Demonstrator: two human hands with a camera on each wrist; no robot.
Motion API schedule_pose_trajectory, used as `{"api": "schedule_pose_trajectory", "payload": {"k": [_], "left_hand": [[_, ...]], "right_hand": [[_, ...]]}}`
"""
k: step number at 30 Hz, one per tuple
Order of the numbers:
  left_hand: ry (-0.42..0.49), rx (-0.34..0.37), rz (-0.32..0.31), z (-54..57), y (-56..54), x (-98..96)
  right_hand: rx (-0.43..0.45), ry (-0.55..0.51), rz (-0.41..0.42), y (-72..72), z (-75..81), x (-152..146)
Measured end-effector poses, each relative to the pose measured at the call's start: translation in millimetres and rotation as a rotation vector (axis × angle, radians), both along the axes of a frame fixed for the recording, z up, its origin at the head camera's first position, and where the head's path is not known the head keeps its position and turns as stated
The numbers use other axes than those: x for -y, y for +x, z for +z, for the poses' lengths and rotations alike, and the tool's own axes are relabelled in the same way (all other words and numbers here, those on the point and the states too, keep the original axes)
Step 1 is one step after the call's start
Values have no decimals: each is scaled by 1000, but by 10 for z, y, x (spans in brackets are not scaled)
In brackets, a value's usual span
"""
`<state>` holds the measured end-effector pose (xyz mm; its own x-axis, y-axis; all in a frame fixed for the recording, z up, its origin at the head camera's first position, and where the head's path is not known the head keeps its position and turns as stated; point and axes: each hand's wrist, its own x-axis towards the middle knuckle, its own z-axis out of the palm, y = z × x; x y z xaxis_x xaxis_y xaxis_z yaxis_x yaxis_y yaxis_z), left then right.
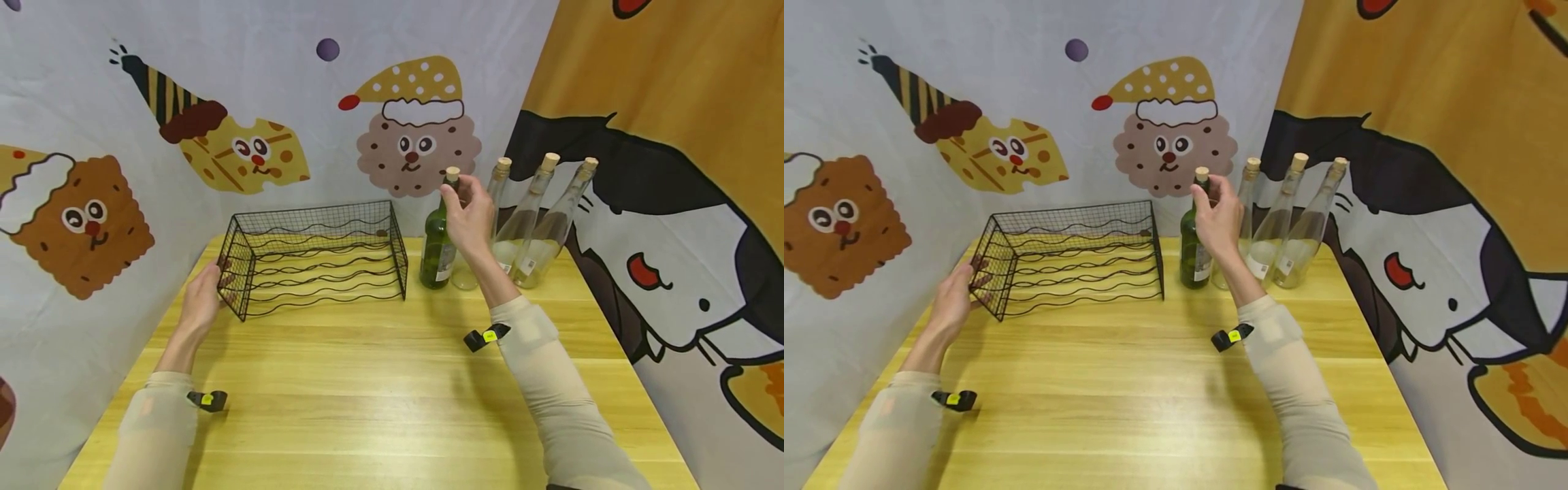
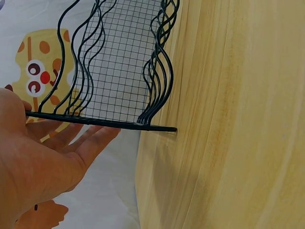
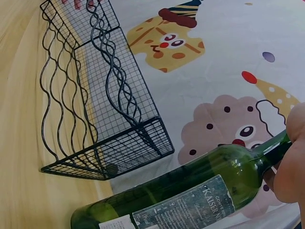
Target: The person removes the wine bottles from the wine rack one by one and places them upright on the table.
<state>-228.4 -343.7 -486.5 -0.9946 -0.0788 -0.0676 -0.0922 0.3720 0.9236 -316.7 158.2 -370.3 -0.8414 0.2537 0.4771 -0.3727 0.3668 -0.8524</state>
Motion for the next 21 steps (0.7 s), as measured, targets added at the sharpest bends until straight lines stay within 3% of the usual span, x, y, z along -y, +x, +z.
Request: {"api": "schedule_pose_trajectory", "payload": {"k": [12, 21], "left_hand": [[20, -4, -11, -16, -5, -14], [-4, 10, -15, 54, 37, -26]], "right_hand": [[12, 40, -75, -55, -90, -46], [55, 68, -75, -37, -50, -56]]}}
